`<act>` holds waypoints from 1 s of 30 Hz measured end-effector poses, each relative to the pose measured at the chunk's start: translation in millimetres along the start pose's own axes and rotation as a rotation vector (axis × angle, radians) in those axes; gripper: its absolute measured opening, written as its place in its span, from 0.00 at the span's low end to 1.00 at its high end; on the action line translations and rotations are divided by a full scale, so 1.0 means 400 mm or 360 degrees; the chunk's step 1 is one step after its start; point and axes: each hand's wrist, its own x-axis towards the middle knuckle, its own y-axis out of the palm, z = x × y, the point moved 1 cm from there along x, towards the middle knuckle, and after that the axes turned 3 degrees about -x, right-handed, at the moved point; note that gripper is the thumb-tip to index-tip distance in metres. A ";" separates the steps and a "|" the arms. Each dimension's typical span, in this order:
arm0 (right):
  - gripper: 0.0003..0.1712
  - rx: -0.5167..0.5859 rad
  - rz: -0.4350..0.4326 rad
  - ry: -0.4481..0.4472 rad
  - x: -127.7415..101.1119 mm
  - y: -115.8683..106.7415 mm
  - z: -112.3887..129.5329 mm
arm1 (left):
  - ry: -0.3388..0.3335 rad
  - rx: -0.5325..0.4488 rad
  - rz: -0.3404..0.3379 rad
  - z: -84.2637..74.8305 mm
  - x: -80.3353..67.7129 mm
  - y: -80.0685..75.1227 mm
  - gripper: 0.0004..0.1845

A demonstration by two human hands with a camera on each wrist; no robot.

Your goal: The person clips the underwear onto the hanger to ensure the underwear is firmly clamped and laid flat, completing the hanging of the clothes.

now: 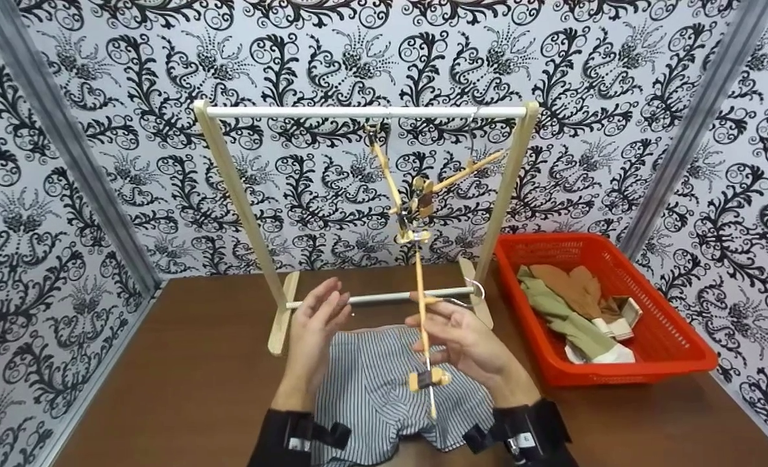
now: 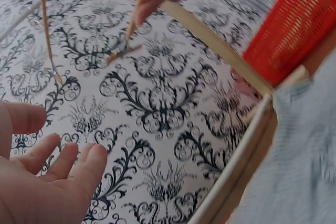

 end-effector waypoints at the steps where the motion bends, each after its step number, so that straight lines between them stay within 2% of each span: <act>1: 0.33 0.0012 0.0021 -0.0003 -0.004 0.000 0.002 | -0.0012 -0.0011 0.0015 0.002 -0.008 0.003 0.24; 7: 0.32 0.0075 0.0179 -0.0064 -0.027 0.012 0.025 | -0.0119 -0.0080 0.0091 0.011 -0.053 0.012 0.25; 12: 0.31 0.0062 0.0284 -0.0090 -0.029 0.030 0.034 | -0.0138 -0.0162 0.0099 0.002 -0.047 0.007 0.24; 17: 0.32 0.0058 0.0401 -0.0086 -0.019 0.054 0.018 | -0.0193 -0.0230 0.0099 -0.002 -0.034 -0.010 0.26; 23: 0.31 0.0051 0.0578 0.0030 -0.008 0.074 -0.021 | -0.0245 -0.0295 0.0129 0.002 -0.026 -0.033 0.29; 26: 0.30 0.0016 0.0597 0.0119 -0.003 0.077 -0.039 | -0.0235 -0.0330 0.0133 0.000 -0.025 -0.044 0.29; 30: 0.30 -0.0059 0.0566 0.0266 0.001 0.074 -0.055 | -0.0235 -0.0385 0.0134 0.001 -0.020 -0.051 0.22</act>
